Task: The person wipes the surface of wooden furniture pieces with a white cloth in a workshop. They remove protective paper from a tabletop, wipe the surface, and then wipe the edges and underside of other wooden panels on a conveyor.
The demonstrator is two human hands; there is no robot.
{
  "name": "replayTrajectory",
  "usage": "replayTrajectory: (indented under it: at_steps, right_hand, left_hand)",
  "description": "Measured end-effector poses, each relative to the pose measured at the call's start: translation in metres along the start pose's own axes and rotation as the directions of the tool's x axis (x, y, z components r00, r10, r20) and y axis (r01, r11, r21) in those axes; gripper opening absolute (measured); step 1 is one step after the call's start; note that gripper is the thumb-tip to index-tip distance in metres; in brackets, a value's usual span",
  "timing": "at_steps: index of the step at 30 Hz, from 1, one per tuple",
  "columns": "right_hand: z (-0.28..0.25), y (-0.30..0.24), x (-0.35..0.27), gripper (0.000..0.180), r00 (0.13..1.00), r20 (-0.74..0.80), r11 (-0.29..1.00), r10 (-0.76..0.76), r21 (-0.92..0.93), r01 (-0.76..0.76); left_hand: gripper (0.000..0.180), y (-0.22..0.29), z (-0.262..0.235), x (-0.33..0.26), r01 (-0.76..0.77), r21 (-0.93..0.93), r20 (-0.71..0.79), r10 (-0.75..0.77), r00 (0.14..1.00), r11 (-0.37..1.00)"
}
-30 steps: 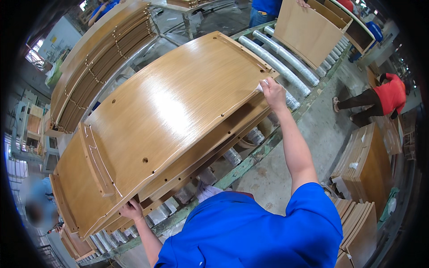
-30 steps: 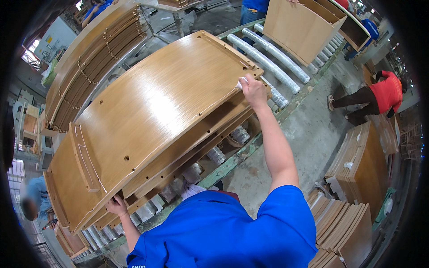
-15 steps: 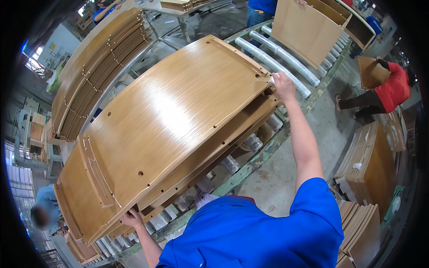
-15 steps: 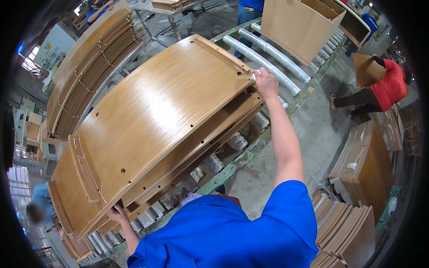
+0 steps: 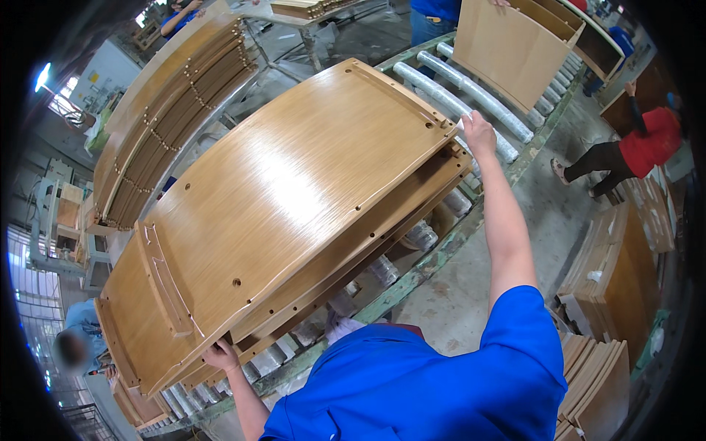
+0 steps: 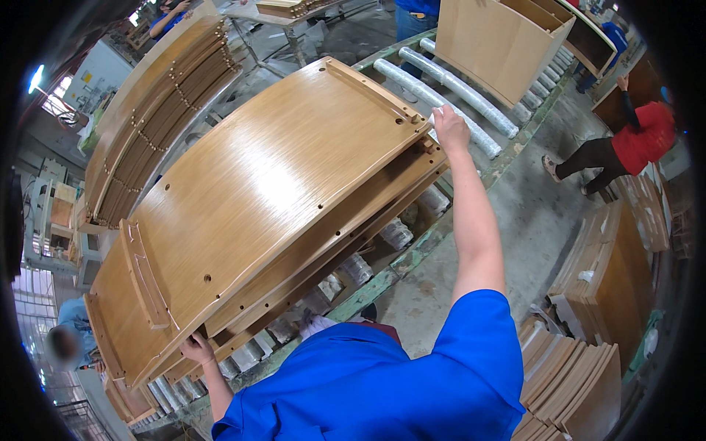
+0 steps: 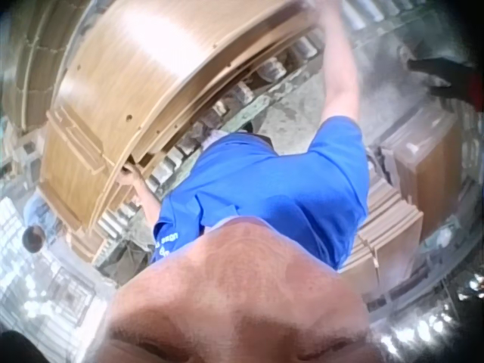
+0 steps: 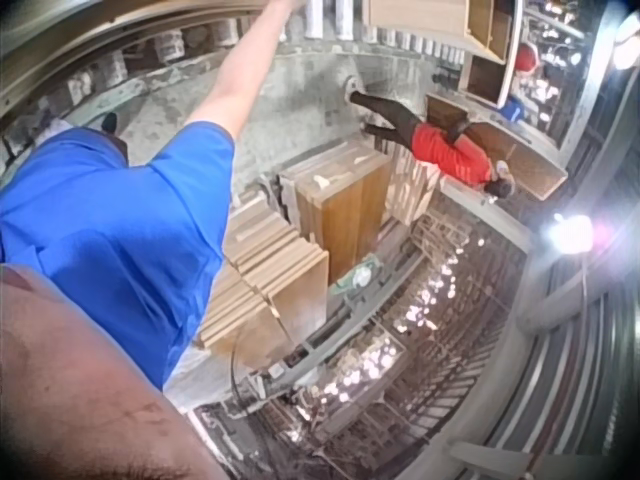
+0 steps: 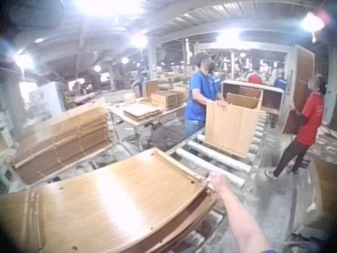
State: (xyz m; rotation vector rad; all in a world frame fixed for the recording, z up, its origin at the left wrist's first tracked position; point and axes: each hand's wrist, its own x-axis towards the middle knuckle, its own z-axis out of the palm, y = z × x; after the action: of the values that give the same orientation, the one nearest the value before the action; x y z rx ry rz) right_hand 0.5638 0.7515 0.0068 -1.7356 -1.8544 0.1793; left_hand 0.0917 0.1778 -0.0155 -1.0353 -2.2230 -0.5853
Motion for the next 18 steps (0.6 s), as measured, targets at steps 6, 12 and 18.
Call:
replayTrajectory:
  at_steps: [6, 12, 18]
  right_hand:
    - [-0.028, 0.009, -0.003, 0.031, 0.961, -0.27, 0.94, 0.055, 0.34, 0.041]
    - [-0.012, -0.038, -0.151, 0.028, 0.749, 0.641, -0.604, -0.167, 0.534, -0.592]
    - [-0.011, -0.069, -0.289, 0.034, 0.571, 0.746, -0.611, -0.342, 0.285, -0.739]
  left_hand:
    - [0.028, 0.005, 0.012, -0.004, 0.016, -0.08, -0.004, -0.016, 1.0, 0.997]
    - [0.004, 0.047, -0.014, -0.041, -0.023, -0.376, 0.243, 0.123, 0.962, 0.926]
    - [0.016, 0.129, -0.01, -0.105, 0.132, -0.564, 0.736, 0.425, 0.527, 0.815]
